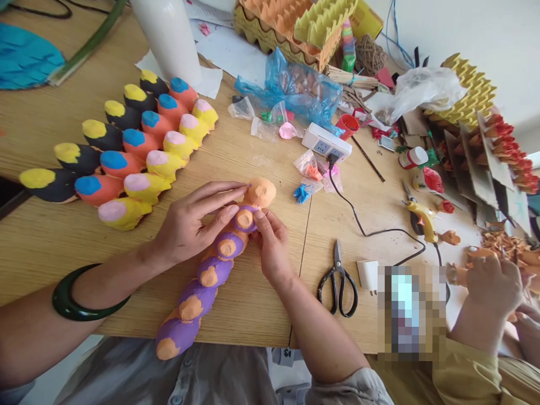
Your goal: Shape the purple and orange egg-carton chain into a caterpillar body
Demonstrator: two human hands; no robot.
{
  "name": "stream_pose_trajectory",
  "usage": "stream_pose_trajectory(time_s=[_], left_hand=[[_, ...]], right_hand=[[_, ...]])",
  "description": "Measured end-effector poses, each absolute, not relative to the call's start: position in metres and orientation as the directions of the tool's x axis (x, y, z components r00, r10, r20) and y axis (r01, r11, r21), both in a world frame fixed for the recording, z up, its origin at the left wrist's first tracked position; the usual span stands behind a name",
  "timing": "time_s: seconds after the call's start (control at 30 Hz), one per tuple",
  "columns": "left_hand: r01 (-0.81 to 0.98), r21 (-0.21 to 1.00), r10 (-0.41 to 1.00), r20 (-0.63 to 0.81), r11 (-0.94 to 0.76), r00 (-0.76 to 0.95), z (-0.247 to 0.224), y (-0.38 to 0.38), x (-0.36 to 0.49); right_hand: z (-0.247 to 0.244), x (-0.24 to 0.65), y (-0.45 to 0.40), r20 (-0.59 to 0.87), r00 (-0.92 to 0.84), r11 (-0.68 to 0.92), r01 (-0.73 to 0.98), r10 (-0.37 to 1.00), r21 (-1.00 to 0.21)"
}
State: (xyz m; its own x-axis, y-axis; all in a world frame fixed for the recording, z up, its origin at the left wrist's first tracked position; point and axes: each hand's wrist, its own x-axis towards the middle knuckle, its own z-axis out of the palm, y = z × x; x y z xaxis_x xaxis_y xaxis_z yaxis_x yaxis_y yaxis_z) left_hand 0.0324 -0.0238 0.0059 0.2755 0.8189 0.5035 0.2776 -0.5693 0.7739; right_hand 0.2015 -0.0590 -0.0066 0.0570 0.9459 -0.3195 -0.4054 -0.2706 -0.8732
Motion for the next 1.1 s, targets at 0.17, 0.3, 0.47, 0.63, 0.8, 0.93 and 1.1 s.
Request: stream_pose_trajectory(time_s=[0.17, 0.3, 0.47, 0.63, 0.8, 0.93, 1.1], left_hand=[[-0.139, 0.989, 0.987, -0.031, 0.053, 0.161, 0.013, -0.02, 0.035], [-0.389, 0.835, 0.91, -0.283, 0.389, 0.304, 0.011, -0.012, 0.034], [-0.437, 0.741, 0.845, -0.338, 0.51, 0.414, 0.013, -0.008, 0.029], [-0.381, 0.764, 0.823, -0.331, 0.521, 0.461, 0.016, -0.006, 0.026], [-0.354, 0.804, 0.84, -0.302, 0.478, 0.45, 0.021, -0.007, 0.025], [-0.366, 0.818, 0.862, -0.279, 0.444, 0.423, 0.023, -0.008, 0.025], [-0.34, 0.849, 0.879, -0.256, 0.404, 0.403, 0.02, -0.009, 0.024]], right_hand=[[-0.006, 0.202, -0.061, -0.304, -0.027, -0.292, -0.366, 0.952, -0.883], [-0.008, 0.201, -0.065, -0.299, -0.127, -0.324, -0.317, 0.946, -0.891], [-0.012, 0.202, -0.066, -0.298, -0.147, -0.33, -0.294, 0.943, -0.897], [-0.012, 0.203, -0.065, -0.287, -0.156, -0.321, -0.285, 0.945, -0.903], [-0.011, 0.204, -0.066, -0.304, -0.178, -0.345, -0.285, 0.936, -0.894], [-0.011, 0.204, -0.066, -0.314, -0.189, -0.357, -0.273, 0.93, -0.893], [-0.008, 0.205, -0.066, -0.316, -0.186, -0.356, -0.263, 0.931, -0.896]])
